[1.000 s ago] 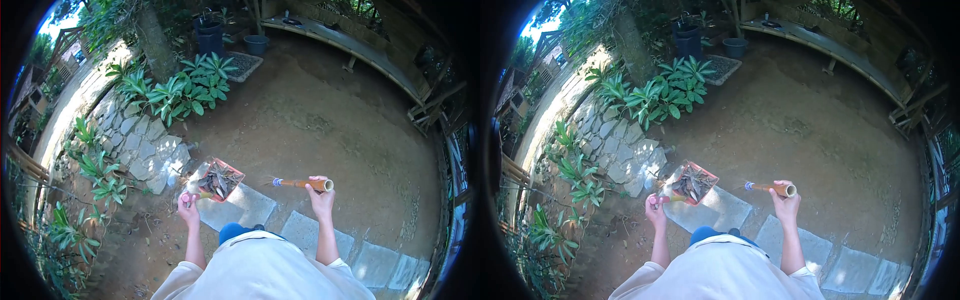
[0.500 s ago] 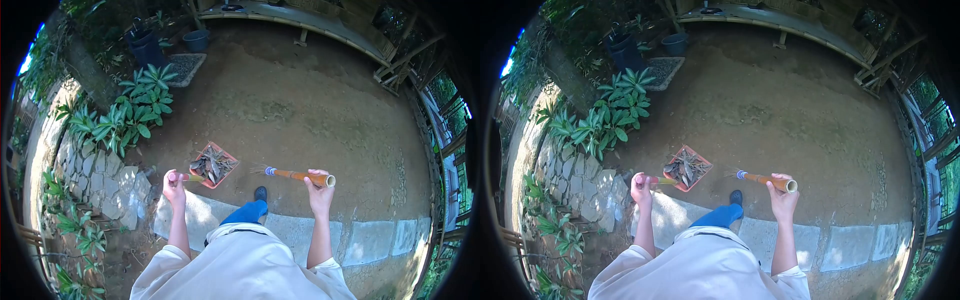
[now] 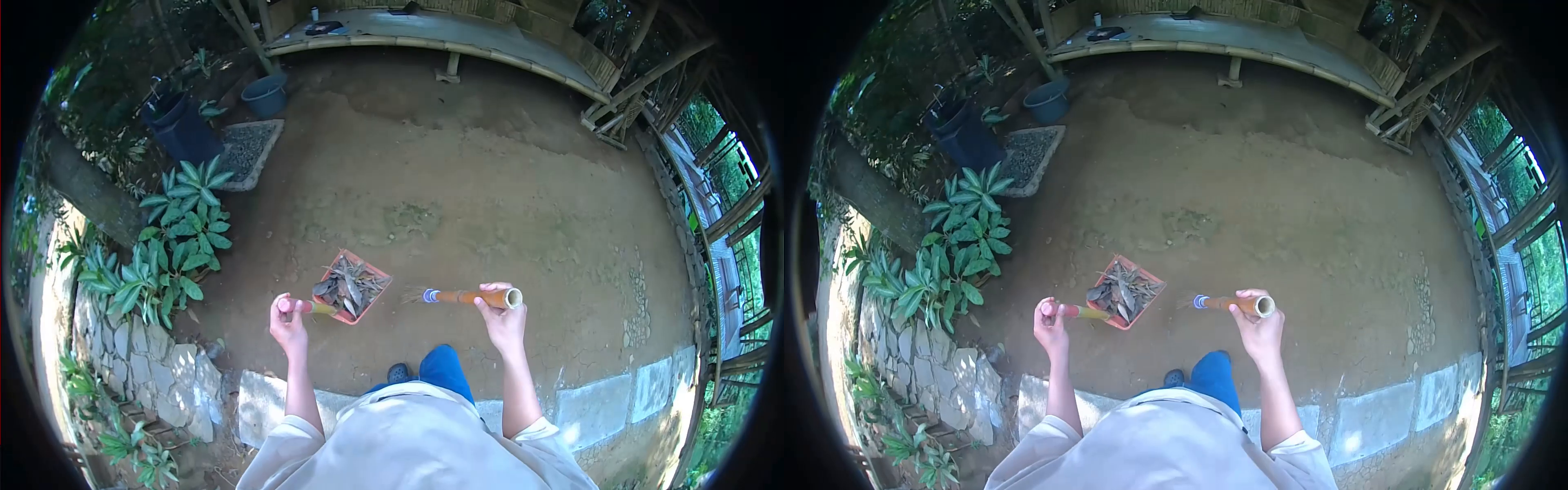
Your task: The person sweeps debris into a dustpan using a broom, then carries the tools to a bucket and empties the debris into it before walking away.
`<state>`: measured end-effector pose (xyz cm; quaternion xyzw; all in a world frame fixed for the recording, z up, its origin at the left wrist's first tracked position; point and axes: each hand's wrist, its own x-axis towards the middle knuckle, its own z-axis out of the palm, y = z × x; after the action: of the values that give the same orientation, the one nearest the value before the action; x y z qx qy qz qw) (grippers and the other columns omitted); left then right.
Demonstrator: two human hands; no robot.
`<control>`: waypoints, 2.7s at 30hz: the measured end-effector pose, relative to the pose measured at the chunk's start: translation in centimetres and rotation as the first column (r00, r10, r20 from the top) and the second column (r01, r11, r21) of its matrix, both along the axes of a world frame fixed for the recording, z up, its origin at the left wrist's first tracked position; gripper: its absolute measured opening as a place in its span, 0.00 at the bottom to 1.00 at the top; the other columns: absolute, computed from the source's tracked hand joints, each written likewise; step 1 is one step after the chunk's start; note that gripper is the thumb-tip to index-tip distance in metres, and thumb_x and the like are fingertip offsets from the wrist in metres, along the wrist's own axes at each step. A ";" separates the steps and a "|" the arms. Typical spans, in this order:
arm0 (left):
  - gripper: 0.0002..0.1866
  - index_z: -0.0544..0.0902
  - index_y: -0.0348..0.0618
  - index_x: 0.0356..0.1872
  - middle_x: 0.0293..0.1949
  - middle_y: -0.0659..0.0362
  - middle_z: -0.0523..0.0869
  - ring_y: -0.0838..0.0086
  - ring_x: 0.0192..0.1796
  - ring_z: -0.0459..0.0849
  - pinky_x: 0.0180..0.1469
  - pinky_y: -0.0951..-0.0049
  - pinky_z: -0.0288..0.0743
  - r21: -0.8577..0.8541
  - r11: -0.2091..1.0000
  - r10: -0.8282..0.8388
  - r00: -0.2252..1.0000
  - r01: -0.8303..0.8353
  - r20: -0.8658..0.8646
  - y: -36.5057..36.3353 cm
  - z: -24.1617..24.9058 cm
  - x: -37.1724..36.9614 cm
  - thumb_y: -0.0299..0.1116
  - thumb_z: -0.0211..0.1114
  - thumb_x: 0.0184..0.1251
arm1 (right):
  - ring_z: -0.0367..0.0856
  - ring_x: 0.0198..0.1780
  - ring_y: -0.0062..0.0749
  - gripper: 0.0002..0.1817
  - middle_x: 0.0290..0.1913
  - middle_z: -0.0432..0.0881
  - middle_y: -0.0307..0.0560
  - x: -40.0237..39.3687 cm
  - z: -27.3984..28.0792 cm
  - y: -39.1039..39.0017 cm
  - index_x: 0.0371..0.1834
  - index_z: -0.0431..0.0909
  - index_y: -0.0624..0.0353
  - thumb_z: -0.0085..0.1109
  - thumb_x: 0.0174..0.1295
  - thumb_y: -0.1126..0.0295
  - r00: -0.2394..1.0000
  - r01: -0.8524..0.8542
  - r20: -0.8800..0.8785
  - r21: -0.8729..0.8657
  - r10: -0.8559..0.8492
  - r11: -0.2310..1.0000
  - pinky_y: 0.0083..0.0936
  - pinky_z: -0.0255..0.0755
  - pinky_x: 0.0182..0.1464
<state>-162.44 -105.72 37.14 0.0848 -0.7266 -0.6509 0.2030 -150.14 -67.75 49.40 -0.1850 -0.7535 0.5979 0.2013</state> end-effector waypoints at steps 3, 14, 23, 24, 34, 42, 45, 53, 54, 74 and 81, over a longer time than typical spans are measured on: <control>0.18 0.80 0.36 0.54 0.51 0.58 0.82 0.76 0.53 0.81 0.60 0.74 0.74 0.015 1.000 0.002 1.000 -0.002 0.005 3.7 -0.5 -4.5 0.20 0.71 0.64 | 0.81 0.53 0.23 0.13 0.49 0.84 0.45 -5.5 -1.5 4.0 0.47 0.77 0.63 0.67 0.61 0.85 0.999 -0.037 -0.034 0.013 0.037 0.999 0.25 0.82 0.54; 0.18 0.80 0.37 0.53 0.51 0.60 0.83 0.77 0.53 0.81 0.59 0.76 0.74 -0.001 0.991 0.135 0.991 -0.135 -0.012 16.8 0.6 -22.0 0.20 0.72 0.63 | 0.82 0.55 0.29 0.17 0.49 0.84 0.46 -26.4 -2.1 19.0 0.47 0.76 0.62 0.68 0.57 0.86 0.988 -0.145 0.062 0.016 0.143 0.989 0.28 0.79 0.58; 0.17 0.78 0.37 0.55 0.54 0.58 0.84 0.76 0.57 0.82 0.62 0.74 0.74 0.011 0.974 0.228 0.973 -0.228 0.039 21.9 1.0 -35.0 0.21 0.70 0.67 | 0.82 0.55 0.27 0.15 0.51 0.83 0.47 -44.1 -1.8 24.2 0.48 0.76 0.62 0.67 0.60 0.84 0.961 -0.271 0.067 0.014 0.269 0.963 0.27 0.78 0.57; 0.17 0.79 0.36 0.54 0.53 0.59 0.84 0.77 0.56 0.82 0.62 0.75 0.74 0.014 0.970 0.242 0.970 -0.243 0.034 22.3 1.0 -36.7 0.21 0.70 0.66 | 0.81 0.55 0.27 0.15 0.51 0.83 0.47 -46.1 -2.0 24.4 0.49 0.75 0.61 0.67 0.60 0.84 0.958 -0.276 0.081 0.009 0.274 0.961 0.27 0.78 0.57; 0.17 0.81 0.37 0.52 0.50 0.59 0.85 0.78 0.53 0.84 0.59 0.76 0.76 0.034 0.933 0.354 0.930 -0.359 0.099 20.6 -1.0 -55.5 0.20 0.72 0.63 | 0.80 0.55 0.29 0.18 0.53 0.82 0.47 -69.8 -1.2 23.3 0.50 0.73 0.58 0.67 0.60 0.84 0.942 -0.325 0.104 0.047 0.319 0.945 0.29 0.75 0.59; 0.17 0.82 0.38 0.51 0.48 0.61 0.86 0.78 0.50 0.84 0.56 0.76 0.77 0.042 0.915 0.396 0.913 -0.401 0.093 17.2 0.4 -70.9 0.21 0.74 0.62 | 0.81 0.56 0.29 0.16 0.53 0.81 0.49 -86.8 0.9 19.2 0.50 0.73 0.62 0.67 0.61 0.84 0.929 -0.369 0.055 0.080 0.365 0.926 0.27 0.78 0.58; 0.16 0.82 0.38 0.50 0.48 0.61 0.86 0.78 0.50 0.84 0.56 0.76 0.77 0.033 0.908 0.415 0.907 -0.418 0.068 16.2 1.0 -75.9 0.22 0.74 0.62 | 0.80 0.56 0.29 0.16 0.53 0.81 0.49 -92.3 1.2 17.5 0.50 0.73 0.60 0.66 0.62 0.84 0.921 -0.390 0.001 0.064 0.391 0.919 0.28 0.77 0.59; 0.16 0.82 0.38 0.51 0.48 0.61 0.86 0.78 0.51 0.83 0.57 0.76 0.76 0.033 0.867 0.497 0.867 -0.497 0.008 13.8 1.4 -89.7 0.24 0.74 0.63 | 0.79 0.57 0.29 0.18 0.54 0.80 0.48 -108.0 -0.2 15.2 0.52 0.72 0.58 0.65 0.62 0.84 0.884 -0.460 -0.083 0.014 0.459 0.888 0.28 0.75 0.60; 0.16 0.82 0.38 0.51 0.49 0.61 0.85 0.78 0.51 0.83 0.57 0.76 0.76 0.043 0.863 0.504 0.864 -0.504 -0.006 13.5 1.2 -91.6 0.23 0.74 0.63 | 0.79 0.57 0.29 0.18 0.54 0.80 0.48 -110.3 -0.6 15.0 0.52 0.72 0.58 0.65 0.62 0.84 0.875 -0.476 -0.088 0.012 0.475 0.879 0.28 0.75 0.60; 0.16 0.81 0.38 0.53 0.49 0.58 0.86 0.76 0.52 0.84 0.57 0.74 0.77 -0.005 0.744 0.668 0.743 -0.668 -0.038 8.8 4.6 -123.8 0.24 0.72 0.65 | 0.80 0.56 0.26 0.16 0.53 0.81 0.47 -150.0 -0.5 8.9 0.50 0.74 0.61 0.66 0.62 0.84 0.738 -0.673 -0.075 -0.009 0.671 0.739 0.25 0.76 0.59; 0.16 0.81 0.37 0.53 0.50 0.57 0.87 0.75 0.52 0.85 0.56 0.73 0.78 -0.022 0.756 0.653 0.756 -0.654 -0.053 2.3 2.9 -136.2 0.25 0.73 0.65 | 0.82 0.54 0.27 0.15 0.51 0.83 0.47 -162.3 0.4 2.7 0.48 0.75 0.64 0.67 0.60 0.84 0.737 -0.673 -0.107 -0.011 0.668 0.740 0.26 0.79 0.57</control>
<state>-298.64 -103.42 40.03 0.3154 -0.6595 -0.5265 0.4341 -312.44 -65.09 49.82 0.1225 -0.7440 0.6568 0.0040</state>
